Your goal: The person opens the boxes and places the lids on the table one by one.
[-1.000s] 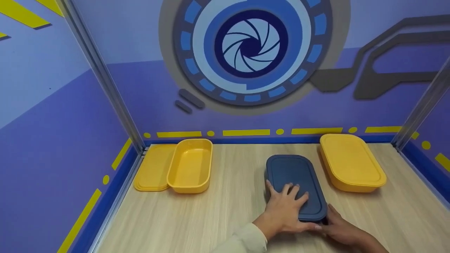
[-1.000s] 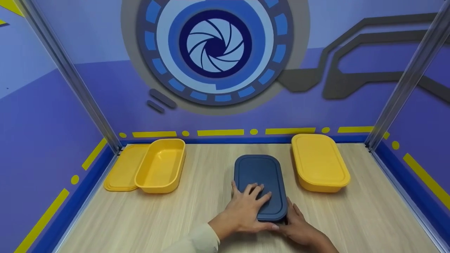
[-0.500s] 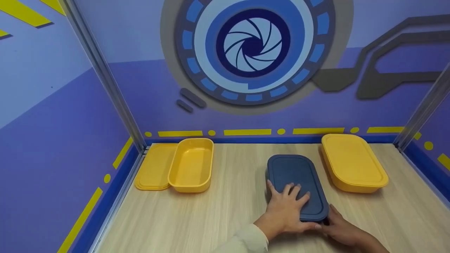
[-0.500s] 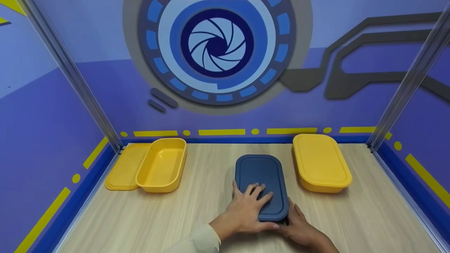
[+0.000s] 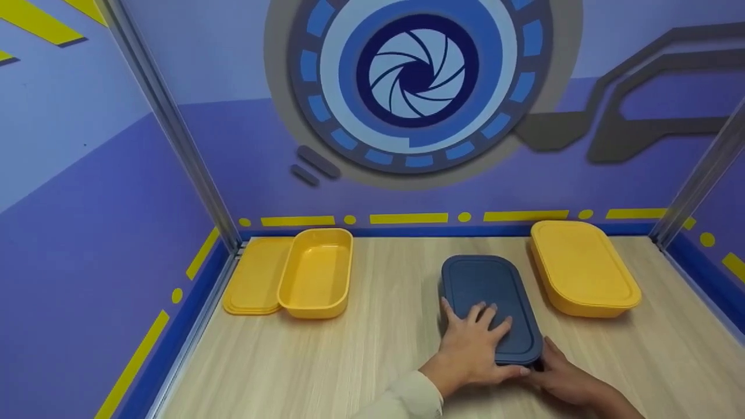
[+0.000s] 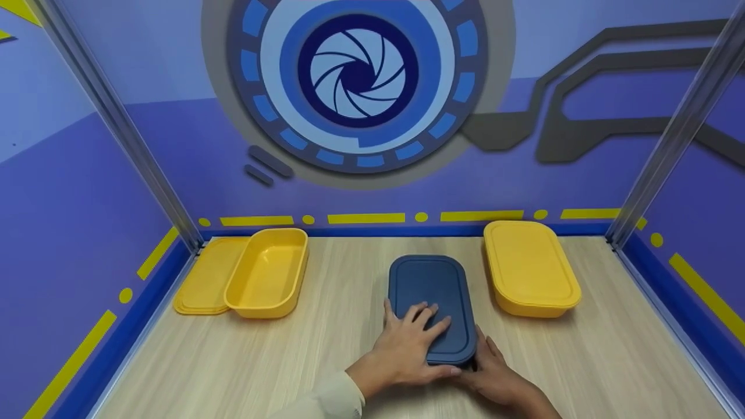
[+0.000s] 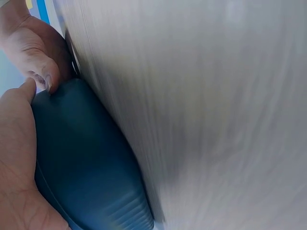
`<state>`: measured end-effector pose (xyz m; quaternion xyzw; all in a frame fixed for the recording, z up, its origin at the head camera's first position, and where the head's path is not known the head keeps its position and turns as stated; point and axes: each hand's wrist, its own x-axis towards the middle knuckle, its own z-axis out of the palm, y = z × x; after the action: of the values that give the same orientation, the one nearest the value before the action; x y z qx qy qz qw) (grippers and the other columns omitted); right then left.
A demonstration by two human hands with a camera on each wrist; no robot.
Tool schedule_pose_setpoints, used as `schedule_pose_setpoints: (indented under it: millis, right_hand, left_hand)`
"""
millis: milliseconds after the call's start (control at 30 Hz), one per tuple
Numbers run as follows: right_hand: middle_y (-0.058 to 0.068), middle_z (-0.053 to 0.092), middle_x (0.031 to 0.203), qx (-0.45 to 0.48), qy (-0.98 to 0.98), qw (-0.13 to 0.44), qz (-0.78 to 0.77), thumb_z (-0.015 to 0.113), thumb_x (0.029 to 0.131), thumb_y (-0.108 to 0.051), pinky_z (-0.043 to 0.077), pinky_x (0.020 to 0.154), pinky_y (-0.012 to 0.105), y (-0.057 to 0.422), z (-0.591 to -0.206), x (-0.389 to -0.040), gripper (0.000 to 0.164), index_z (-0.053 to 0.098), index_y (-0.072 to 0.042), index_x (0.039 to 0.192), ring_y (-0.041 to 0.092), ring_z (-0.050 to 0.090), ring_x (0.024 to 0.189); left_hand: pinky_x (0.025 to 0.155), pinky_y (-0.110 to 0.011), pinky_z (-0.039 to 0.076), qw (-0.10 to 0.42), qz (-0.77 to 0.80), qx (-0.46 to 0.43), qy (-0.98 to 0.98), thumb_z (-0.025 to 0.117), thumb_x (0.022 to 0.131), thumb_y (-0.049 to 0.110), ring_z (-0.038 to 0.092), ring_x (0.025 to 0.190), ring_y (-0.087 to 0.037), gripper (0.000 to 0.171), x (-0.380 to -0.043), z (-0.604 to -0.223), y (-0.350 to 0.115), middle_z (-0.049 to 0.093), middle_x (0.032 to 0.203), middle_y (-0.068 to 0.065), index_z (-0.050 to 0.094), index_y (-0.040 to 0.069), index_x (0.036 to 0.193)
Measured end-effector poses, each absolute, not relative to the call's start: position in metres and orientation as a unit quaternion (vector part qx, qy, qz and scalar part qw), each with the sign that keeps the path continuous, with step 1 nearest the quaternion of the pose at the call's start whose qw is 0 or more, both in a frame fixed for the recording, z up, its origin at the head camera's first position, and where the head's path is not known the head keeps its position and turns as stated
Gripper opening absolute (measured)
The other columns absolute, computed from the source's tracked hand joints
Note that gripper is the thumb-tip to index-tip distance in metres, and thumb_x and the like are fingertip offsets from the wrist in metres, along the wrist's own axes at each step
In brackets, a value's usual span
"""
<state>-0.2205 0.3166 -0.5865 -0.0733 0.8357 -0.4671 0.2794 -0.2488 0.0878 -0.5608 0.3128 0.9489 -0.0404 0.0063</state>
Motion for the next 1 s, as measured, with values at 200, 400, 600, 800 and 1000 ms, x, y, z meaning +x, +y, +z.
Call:
schedule_pose_setpoints:
  millis: [200, 400, 600, 800, 1000]
  right_hand:
    - [0.03, -0.017, 0.175, -0.073, 0.842, 0.278, -0.456, 0.066, 0.105, -0.04, -0.012, 0.117, 0.085, 0.3165, -0.5865, -0.2208, 0.107, -0.013, -0.009, 0.171, 0.056, -0.019, 0.159]
    - [0.03, -0.016, 0.176, -0.067, 0.845, 0.276, -0.453, 0.066, 0.105, -0.041, -0.01, 0.118, 0.084, 0.317, -0.5859, -0.2215, 0.107, -0.013, -0.009, 0.171, 0.057, -0.02, 0.159]
    - [0.032, -0.015, 0.175, -0.073, 0.847, 0.278, -0.448, 0.066, 0.105, -0.044, -0.008, 0.12, 0.084, 0.317, -0.587, -0.2204, 0.109, -0.013, -0.008, 0.171, 0.058, -0.013, 0.16]
    - [0.031, -0.012, 0.174, -0.088, 0.843, 0.27, -0.457, 0.065, 0.106, -0.041, -0.005, 0.121, 0.083, 0.3168, -0.587, -0.2192, 0.106, -0.012, -0.009, 0.171, 0.056, -0.006, 0.159]
    - [0.033, -0.01, 0.175, -0.082, 0.848, 0.267, -0.451, 0.068, 0.104, -0.042, -0.003, 0.122, 0.083, 0.3166, -0.5853, -0.2186, 0.108, -0.01, -0.007, 0.171, 0.057, -0.005, 0.16]
  left_hand:
    - [0.116, -0.085, 0.026, 0.001, -0.043, 0.308, 0.95, 0.013, 0.084, 0.102, 0.031, 0.164, -0.02, 0.097, -0.2488, -0.5617, 0.0872, 0.028, 0.177, 0.011, 0.021, 0.052, 0.167]
    - [0.117, -0.086, 0.025, 0.003, -0.033, 0.308, 0.951, 0.012, 0.084, 0.102, 0.03, 0.164, -0.02, 0.097, -0.2487, -0.5599, 0.0875, 0.028, 0.177, 0.011, 0.021, 0.052, 0.167]
    - [0.118, -0.086, 0.022, 0.017, -0.027, 0.307, 0.951, 0.01, 0.084, 0.102, 0.028, 0.165, -0.019, 0.097, -0.2496, -0.563, 0.0867, 0.026, 0.178, 0.012, 0.018, 0.053, 0.167]
    - [0.117, -0.086, 0.023, 0.007, -0.033, 0.31, 0.95, 0.012, 0.085, 0.101, 0.03, 0.164, -0.02, 0.096, -0.2477, -0.5633, 0.0874, 0.028, 0.177, 0.01, 0.022, 0.051, 0.167]
    - [0.117, -0.086, 0.023, 0.008, -0.031, 0.311, 0.95, 0.012, 0.087, 0.1, 0.03, 0.165, -0.019, 0.095, -0.2464, -0.5601, 0.0874, 0.029, 0.177, 0.011, 0.022, 0.051, 0.167]
